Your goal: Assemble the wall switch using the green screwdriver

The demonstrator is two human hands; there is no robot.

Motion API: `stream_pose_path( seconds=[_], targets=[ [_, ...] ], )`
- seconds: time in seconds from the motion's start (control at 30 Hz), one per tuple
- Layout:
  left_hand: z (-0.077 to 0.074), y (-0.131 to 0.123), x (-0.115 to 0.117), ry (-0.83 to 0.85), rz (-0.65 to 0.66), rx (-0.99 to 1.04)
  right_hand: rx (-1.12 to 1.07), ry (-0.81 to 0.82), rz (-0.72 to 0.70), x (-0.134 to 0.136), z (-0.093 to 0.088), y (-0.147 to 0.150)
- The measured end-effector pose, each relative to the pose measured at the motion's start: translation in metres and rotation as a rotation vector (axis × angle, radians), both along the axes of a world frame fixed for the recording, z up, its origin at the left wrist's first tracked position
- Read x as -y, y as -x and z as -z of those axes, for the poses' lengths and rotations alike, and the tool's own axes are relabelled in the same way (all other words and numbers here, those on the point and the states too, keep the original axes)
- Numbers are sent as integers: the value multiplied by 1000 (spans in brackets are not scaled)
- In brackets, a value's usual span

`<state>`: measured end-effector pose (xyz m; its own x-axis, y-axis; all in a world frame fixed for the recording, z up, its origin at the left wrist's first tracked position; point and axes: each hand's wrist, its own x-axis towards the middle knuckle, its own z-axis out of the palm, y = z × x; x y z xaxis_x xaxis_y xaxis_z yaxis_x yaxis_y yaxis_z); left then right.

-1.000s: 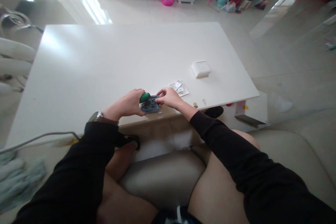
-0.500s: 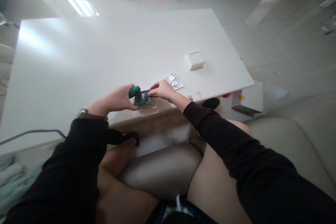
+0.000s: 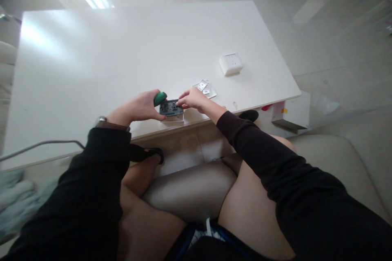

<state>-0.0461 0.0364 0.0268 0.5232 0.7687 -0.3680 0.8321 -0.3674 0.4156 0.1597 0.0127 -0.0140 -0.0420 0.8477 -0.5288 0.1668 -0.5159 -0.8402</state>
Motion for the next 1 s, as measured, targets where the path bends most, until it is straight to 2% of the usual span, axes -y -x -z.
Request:
stream_pose_path(
  seconds=[0.27,0.53,1.0],
  targets=[
    [9,-3,3,-66,91,-5,68,-43,-71,8,-12,-5],
    [11,-5,5,-83,132,4,206,-87,-154,8,-6,-5],
    [10,-4,7,-88,175,-28,213,-47,-96,10,-1,-1]
  ],
)
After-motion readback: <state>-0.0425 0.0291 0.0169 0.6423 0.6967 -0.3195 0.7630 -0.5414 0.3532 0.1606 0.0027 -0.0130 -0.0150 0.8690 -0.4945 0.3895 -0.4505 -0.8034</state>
